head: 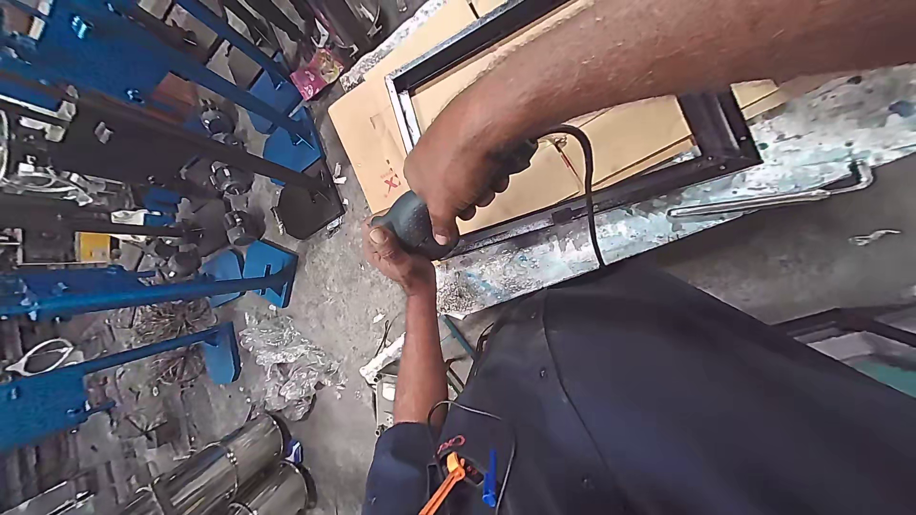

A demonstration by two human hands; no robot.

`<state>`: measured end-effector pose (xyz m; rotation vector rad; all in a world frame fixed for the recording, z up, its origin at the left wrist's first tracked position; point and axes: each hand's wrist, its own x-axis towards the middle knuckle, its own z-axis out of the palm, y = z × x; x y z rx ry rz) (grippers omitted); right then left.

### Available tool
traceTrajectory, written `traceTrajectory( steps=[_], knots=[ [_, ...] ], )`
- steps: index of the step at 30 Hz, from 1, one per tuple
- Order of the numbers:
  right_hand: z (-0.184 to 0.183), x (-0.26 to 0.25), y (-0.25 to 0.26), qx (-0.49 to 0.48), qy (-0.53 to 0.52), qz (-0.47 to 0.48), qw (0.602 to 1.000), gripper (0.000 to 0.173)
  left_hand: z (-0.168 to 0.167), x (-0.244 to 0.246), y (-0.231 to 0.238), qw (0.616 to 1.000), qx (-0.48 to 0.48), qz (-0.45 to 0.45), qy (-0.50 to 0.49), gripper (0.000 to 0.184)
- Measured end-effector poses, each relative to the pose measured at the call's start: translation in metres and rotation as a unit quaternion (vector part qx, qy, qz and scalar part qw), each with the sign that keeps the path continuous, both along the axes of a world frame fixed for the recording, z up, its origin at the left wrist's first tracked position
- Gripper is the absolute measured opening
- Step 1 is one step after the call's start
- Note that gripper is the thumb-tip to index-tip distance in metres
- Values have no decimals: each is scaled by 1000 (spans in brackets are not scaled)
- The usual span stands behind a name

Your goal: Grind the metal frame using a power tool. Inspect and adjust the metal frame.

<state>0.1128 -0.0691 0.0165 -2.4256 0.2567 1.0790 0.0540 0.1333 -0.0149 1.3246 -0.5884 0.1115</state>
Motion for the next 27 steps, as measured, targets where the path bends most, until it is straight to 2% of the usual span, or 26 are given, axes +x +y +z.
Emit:
traceTrajectory(
  steps=[2, 4, 6, 7, 8, 9, 11, 13, 14, 15, 16, 18, 19, 20, 21, 22, 24, 25, 27],
  knots=[
    [0, 0, -3, 22, 12, 20, 999, 63, -1, -1, 1, 1000, 7, 11, -3, 61],
    [3, -12, -14, 68, -52, 73, 994, 57, -2, -1, 1, 1000, 5, 9, -3, 60],
    [20, -36, -15, 87, -141, 71, 984, 55, -2, -1, 1, 1000, -2, 7, -6, 59],
    [40, -47, -14, 80, -154, 69, 982, 54, -2, -2, 0, 1000, -3, 3, -8, 59],
    [73, -45, -8, 38, -27, 77, 996, 51, -2, -2, 1, 1000, -3, -1, -9, 58],
    [40, -46, -15, 92, -143, 69, 983, 53, -4, -2, 1, 1000, -7, -3, -15, 58],
    [8, -28, -24, 139, -116, 81, 980, 54, -5, -1, 1, 1000, -9, -3, -22, 57],
    [15, -37, -20, 122, -146, 68, 979, 54, -5, -2, 1, 1000, -11, -6, -15, 56],
    [36, -47, -14, 88, -146, 68, 983, 52, -5, -3, 2, 1000, -11, -8, -8, 56],
    [70, -46, -7, 42, -16, 76, 996, 49, -7, -3, 3, 1000, -9, -8, -4, 57],
    [37, -48, -16, 111, -141, 80, 981, 52, -8, -2, 3, 1000, -8, -6, -3, 58],
    [10, -36, -25, 205, -125, 104, 965, 52, -9, -3, 3, 1000, -4, -4, -3, 58],
    [17, -42, -22, 229, -141, 103, 958, 52, -10, -3, 3, 1000, -7, -4, -5, 57],
    [44, -54, -14, 223, -152, 90, 959, 50, -10, -4, 3, 1000, -11, -5, -7, 56],
    [99, -65, 3, 143, -78, 75, 984, 43, -9, -4, 3, 1000, -15, -5, -7, 55],
    [134, -76, 20, 60, -77, 65, 993, 37, -8, -5, 3, 1000, -20, -5, -5, 54],
    [159, -94, 32, -60, -189, 150, 969, 44, -7, -4, 3, 1000, -20, -4, -3, 54],
    [161, -102, 32, -95, -252, 198, 942, 47, -6, -5, 3, 1000, -18, -1, -1, 53],
    [157, -110, 29, -117, -323, 241, 908, 40, -6, -6, 2, 1000, -22, 8, 2, 51]
  ],
)
